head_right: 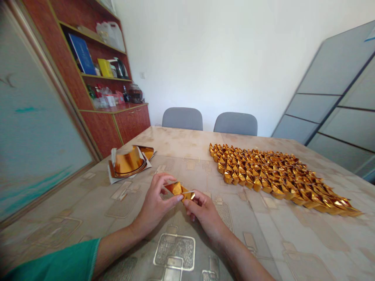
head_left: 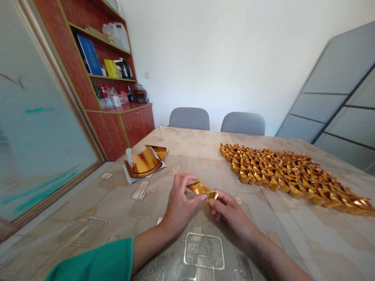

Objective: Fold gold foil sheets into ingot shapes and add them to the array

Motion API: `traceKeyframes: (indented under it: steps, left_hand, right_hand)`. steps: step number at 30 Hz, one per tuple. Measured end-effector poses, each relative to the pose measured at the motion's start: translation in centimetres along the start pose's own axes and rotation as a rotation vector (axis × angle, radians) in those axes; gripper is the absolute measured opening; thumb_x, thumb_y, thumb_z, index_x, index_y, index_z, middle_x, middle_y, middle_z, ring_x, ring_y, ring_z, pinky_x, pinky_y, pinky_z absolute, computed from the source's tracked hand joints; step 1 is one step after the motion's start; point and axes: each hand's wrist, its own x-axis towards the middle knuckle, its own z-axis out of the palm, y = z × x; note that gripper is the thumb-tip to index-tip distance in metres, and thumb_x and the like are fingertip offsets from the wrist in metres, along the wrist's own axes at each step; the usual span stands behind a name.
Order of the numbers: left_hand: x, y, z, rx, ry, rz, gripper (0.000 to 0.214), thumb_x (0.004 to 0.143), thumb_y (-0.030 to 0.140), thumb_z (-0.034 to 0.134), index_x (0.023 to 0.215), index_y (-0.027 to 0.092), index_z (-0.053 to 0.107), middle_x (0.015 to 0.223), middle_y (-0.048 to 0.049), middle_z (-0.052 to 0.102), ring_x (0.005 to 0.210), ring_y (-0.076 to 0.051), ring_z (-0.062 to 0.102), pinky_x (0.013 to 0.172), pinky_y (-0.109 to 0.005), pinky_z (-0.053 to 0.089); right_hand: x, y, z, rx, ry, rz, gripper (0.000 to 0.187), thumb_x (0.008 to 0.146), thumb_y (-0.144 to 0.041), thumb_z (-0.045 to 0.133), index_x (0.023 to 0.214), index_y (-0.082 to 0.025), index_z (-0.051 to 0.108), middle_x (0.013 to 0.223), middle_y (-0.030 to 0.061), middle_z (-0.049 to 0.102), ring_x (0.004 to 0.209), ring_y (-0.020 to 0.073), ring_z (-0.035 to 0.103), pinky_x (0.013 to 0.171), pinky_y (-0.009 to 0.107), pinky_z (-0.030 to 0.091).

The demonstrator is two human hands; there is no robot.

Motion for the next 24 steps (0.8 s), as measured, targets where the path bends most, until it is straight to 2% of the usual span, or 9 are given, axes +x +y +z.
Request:
traceKeyframes:
  steps: [2,5,9,13,17,20,22,24]
  left_hand:
    - [0.2,0.2,-0.3,0.141,-0.003,0.166,0.014,0.074,0.019,0.076,0.086,0.021,0.069,0.116,-0.006,0.051,0.102,-0.023,0.054,0.091,-0.039,0.044]
    - [0.4,0.3,-0.7,0.274,0.0,0.321,0.006,0.078,0.018,0.075,0.08,0.021,0.07,0.114,-0.0065,0.053,0.097,-0.022,0.053,0.089,-0.039,0.045]
    - [0.4,0.0,-0.8,0.335,-0.167,0.519,0.008,0.088,0.019,0.064,0.083,0.019,0.07,0.088,-0.0044,0.062,0.083,-0.019,0.056,0.074,-0.031,0.046]
    - [0.2,0.1,-0.8,0.428,-0.237,0.664,0.014,0.092,0.02,0.058,0.099,0.017,0.07,0.089,-0.0062,0.069,0.082,-0.019,0.058,0.074,-0.031,0.047]
    - [0.0,0.3,-0.8,0.524,-0.193,0.729,0.013,0.091,0.023,0.06,0.096,0.019,0.071,0.088,-0.007,0.071,0.081,-0.02,0.06,0.073,-0.032,0.047]
    - [0.0,0.3,-0.9,0.507,-0.17,0.716,0.015,0.091,0.02,0.058,0.09,0.021,0.073,0.084,-0.0069,0.072,0.077,-0.019,0.062,0.072,-0.03,0.047]
    - [0.2,0.2,-0.9,0.461,-0.165,0.657,0.016,0.09,0.019,0.058,0.089,0.021,0.074,0.085,-0.0068,0.073,0.078,-0.018,0.064,0.073,-0.029,0.047]
    - [0.6,0.0,-0.9,0.382,-0.123,0.515,0.014,0.088,0.019,0.06,0.087,0.02,0.074,0.085,-0.0063,0.073,0.077,-0.018,0.065,0.072,-0.029,0.048]
  right_hand:
    - [0.1,0.1,0.0,0.023,0.002,0.009,0.033,0.071,-0.047,0.076,0.069,-0.02,0.056,0.056,-0.0057,0.047,0.051,0.0096,0.036,0.051,0.024,0.026]
    - [0.1,0.2,-0.1,0.023,-0.004,0.01,0.034,0.07,-0.048,0.077,0.07,-0.019,0.059,0.056,-0.0053,0.048,0.051,0.0094,0.036,0.051,0.024,0.026]
    - [0.2,0.5,-0.5,0.015,0.01,0.004,0.035,0.07,-0.048,0.078,0.07,-0.018,0.06,0.057,-0.0047,0.05,0.05,0.009,0.037,0.05,0.024,0.025]
    - [0.4,0.8,-0.9,0.048,0.043,-0.01,0.035,0.07,-0.046,0.078,0.068,-0.017,0.059,0.055,-0.0048,0.05,0.049,0.0085,0.037,0.049,0.024,0.024]
    - [0.3,0.5,-0.7,0.053,0.032,0.013,0.038,0.069,-0.049,0.079,0.066,-0.017,0.058,0.053,-0.0044,0.05,0.048,0.0081,0.035,0.048,0.024,0.023]
    - [0.2,0.1,-0.4,0.044,0.019,0.024,0.043,0.071,-0.057,0.074,0.065,-0.018,0.059,0.052,-0.0036,0.05,0.046,0.0088,0.035,0.047,0.025,0.023]
    - [0.2,0.0,-0.6,0.046,0.035,0.009,0.045,0.074,-0.062,0.069,0.068,-0.018,0.062,0.051,-0.0035,0.049,0.045,0.0096,0.034,0.047,0.025,0.023]
    - [0.4,0.1,-1.0,0.03,0.06,-0.008,0.043,0.075,-0.063,0.067,0.069,-0.02,0.064,0.051,-0.0037,0.048,0.045,0.0103,0.034,0.047,0.026,0.023]
